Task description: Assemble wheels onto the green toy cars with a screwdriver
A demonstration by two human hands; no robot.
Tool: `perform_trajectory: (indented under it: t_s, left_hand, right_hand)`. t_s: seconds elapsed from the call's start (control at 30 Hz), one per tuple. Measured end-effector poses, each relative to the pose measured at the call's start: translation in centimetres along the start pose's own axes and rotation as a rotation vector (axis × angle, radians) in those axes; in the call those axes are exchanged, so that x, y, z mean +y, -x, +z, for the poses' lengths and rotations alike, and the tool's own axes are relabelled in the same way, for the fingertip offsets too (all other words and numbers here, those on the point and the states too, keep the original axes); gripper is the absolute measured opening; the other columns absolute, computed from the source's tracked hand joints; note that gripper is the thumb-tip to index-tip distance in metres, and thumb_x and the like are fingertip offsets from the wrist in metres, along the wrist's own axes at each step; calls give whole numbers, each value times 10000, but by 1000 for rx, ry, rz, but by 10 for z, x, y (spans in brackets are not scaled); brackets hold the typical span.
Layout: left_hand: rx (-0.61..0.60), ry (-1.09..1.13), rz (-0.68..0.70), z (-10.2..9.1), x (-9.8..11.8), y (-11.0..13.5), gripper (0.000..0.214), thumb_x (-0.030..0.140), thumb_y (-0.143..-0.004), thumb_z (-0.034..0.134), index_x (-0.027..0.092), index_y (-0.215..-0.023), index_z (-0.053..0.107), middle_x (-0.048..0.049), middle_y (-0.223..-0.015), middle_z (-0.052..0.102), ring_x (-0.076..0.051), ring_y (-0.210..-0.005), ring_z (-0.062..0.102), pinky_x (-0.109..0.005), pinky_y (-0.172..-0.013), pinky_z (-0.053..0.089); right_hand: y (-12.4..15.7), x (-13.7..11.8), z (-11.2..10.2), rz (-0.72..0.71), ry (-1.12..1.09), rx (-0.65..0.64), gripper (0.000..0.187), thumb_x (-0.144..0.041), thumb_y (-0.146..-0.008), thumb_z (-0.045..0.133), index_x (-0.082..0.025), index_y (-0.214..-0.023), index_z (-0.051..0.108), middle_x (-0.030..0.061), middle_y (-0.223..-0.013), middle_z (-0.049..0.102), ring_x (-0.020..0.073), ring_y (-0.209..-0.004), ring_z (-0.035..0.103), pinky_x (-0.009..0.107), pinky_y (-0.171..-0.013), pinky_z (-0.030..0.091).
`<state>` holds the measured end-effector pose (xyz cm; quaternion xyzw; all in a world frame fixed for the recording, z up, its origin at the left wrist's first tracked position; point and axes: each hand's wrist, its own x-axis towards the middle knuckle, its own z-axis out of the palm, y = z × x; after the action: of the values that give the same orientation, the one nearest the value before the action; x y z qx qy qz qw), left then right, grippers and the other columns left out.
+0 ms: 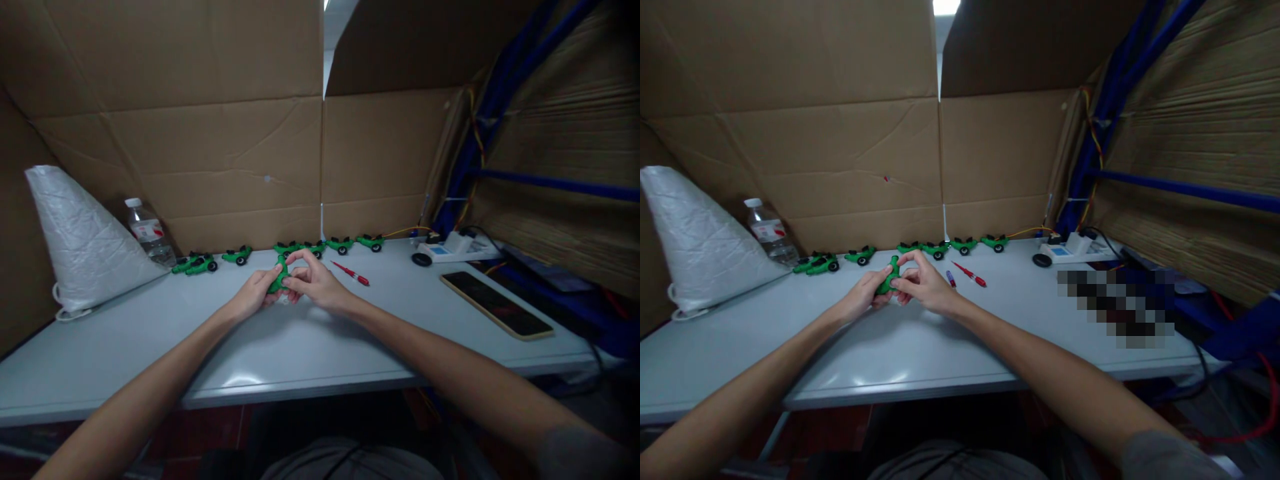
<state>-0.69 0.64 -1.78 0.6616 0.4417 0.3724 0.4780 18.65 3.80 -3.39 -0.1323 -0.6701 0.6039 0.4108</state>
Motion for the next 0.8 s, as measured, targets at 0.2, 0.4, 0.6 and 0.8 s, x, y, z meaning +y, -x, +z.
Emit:
perform_trajectory:
  t_s: [0.2, 0.4, 0.6, 0.8]
  left_hand:
    - [23, -84, -11, -5, -6, -3, 678, 774, -942, 467, 154, -697, 595, 34, -504, 407, -87, -425, 281, -252, -439, 170]
    - [12, -94, -12, -2, -1, -2, 661, 770, -929, 493, 160, -691, 584, 25, -521, 432, -90, -441, 287, -247, -441, 179]
    - [19, -125, 11, 4, 9, 3, 656, 749, -936, 500, 153, -688, 614, -3, -556, 507, -111, -494, 343, -251, -459, 226]
    - [61, -173, 41, 3, 11, 0, 681, 724, -981, 445, 142, -690, 645, 11, -529, 470, -114, -491, 325, -261, -483, 231]
  right_hand:
    - [-3, 5, -2, 14, -7, 1, 577, -494, -828, 824, -266, -1125, 385, -82, -697, 677, 141, -566, 670, 258, -549, 569]
    - [-3, 6, -4, 13, -14, -8, 574, -480, -824, 831, -266, -1118, 386, -81, -701, 680, 140, -562, 672, 256, -544, 566]
    - [-2, 3, -7, 4, 2, -39, 541, -456, -836, 819, -262, -1110, 394, -67, -723, 706, 139, -560, 673, 264, -547, 577]
    - [-3, 9, -3, -20, 28, 27, 481, -495, -873, 786, -257, -1092, 430, -69, -695, 691, 134, -551, 664, 249, -529, 569]
